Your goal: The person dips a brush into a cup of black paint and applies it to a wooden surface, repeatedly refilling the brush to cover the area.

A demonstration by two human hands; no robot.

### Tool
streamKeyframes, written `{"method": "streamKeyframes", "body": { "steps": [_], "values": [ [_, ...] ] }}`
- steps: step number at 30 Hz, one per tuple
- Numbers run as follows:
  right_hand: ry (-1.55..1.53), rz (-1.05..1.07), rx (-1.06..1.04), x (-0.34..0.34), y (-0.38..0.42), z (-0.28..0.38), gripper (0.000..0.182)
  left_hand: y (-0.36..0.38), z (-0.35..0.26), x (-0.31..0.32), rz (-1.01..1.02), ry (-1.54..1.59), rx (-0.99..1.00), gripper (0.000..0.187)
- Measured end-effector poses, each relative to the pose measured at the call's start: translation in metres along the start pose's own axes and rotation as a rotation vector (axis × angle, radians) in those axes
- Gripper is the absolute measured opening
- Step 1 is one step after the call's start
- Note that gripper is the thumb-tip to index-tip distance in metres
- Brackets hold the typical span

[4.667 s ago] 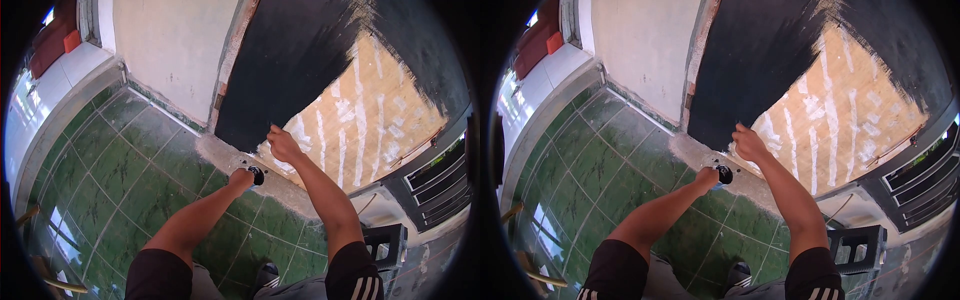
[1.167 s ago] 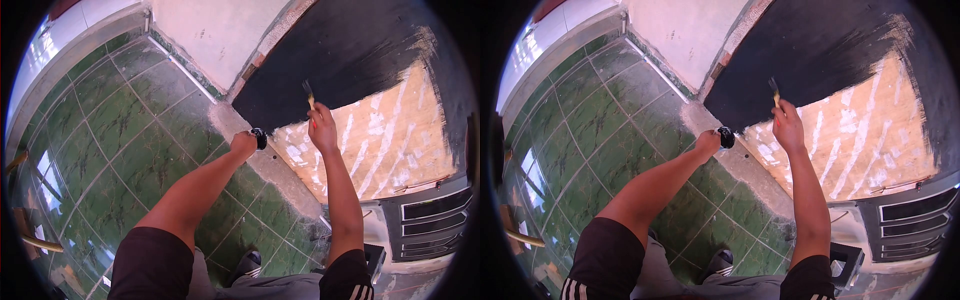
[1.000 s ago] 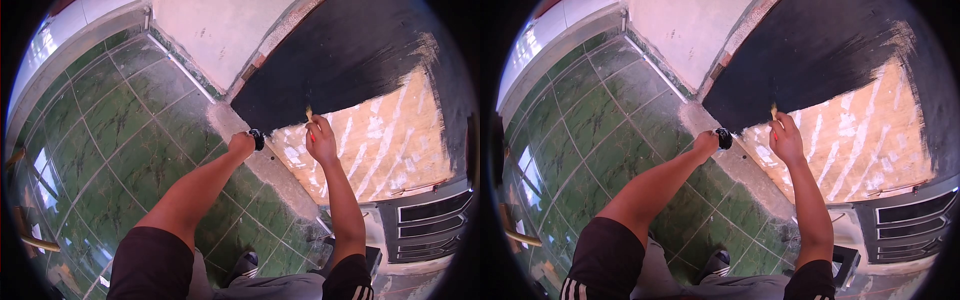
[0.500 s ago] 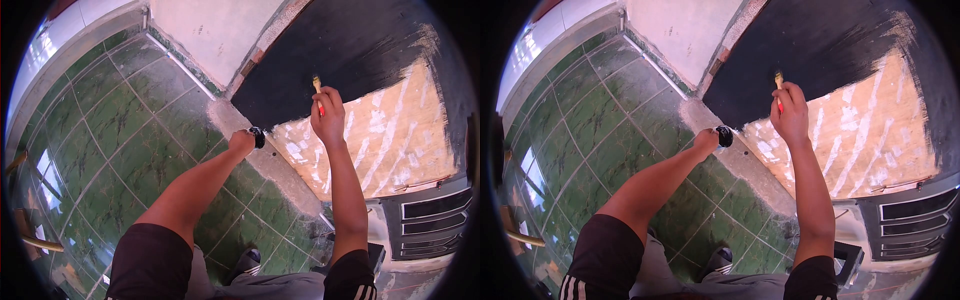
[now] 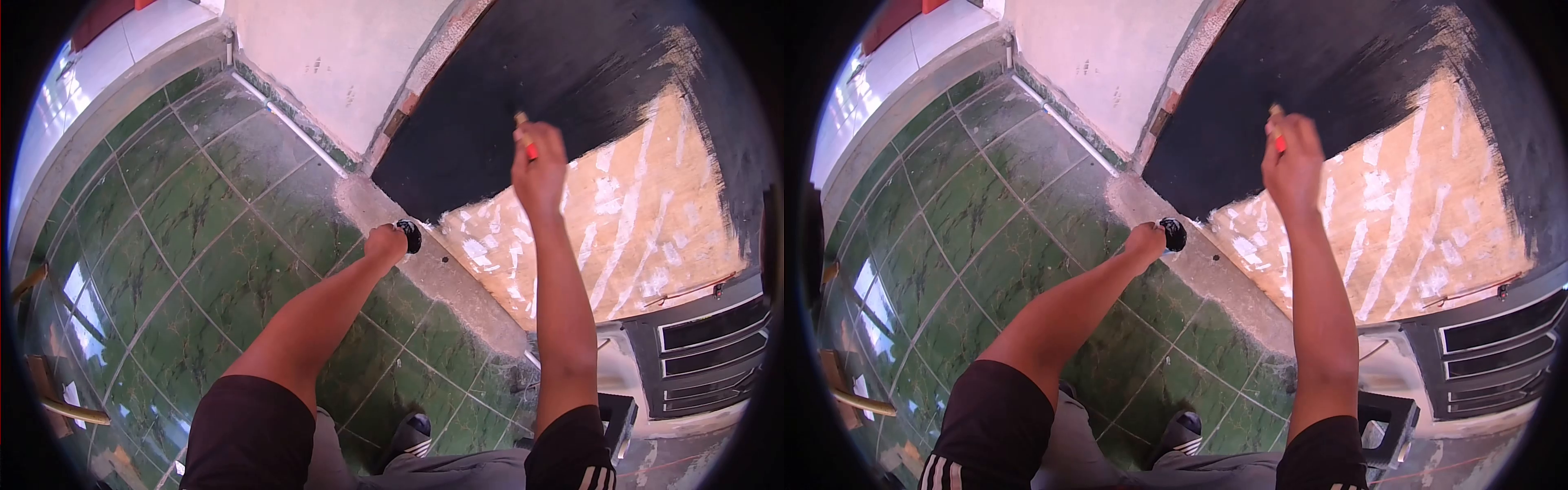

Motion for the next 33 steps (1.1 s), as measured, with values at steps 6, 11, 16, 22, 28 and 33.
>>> {"method": "streamKeyframes", "body": {
  "steps": [6, 11, 16, 22, 28, 33],
  "values": [
    [0.146, 0.164, -0.079, 0.026, 0.045, 0.018, 0.016, 0.009, -0.007, -0.009, -0.005, 0.029, 0.023, 0.042],
    [-0.101, 0.43, 0.219, 0.047, 0.117, 0.014, 0.015, 0.007, -0.008, -0.006, -0.03, 0.025, 0.093, 0.04],
    [0.021, -0.039, 0.076, -0.055, -0.011, -0.046, 0.011, 0.002, 0.002, 0.001, 0.0, 0.054, 0.062, 0.04],
    [0.393, -0.195, -0.145, -0.096, -0.048, -0.039, 0.016, -0.004, 0.018, 0.009, -0.003, 0.082, 0.02, 0.04],
    [0.144, 0.353, -0.099, -0.003, 0.098, -0.006, 0.027, 0.006, 0.002, -0.005, 0.006, 0.043, 0.03, 0.04],
    [0.028, -0.039, 0.173, -0.063, 0.012, -0.031, 0.01, 0.008, 0.001, -0.001, -0.001, 0.09, 0.041, 0.04]
  ]
}}
Point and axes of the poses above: each hand's wrist, its own y-axis away from the middle knuckle, its own x-axis out of the palm, z = x × y, the point moved 4 cm from there along -y, towards the middle knuckle, and after that the axes turned 10 degrees about -z, right-handed, at the moved point
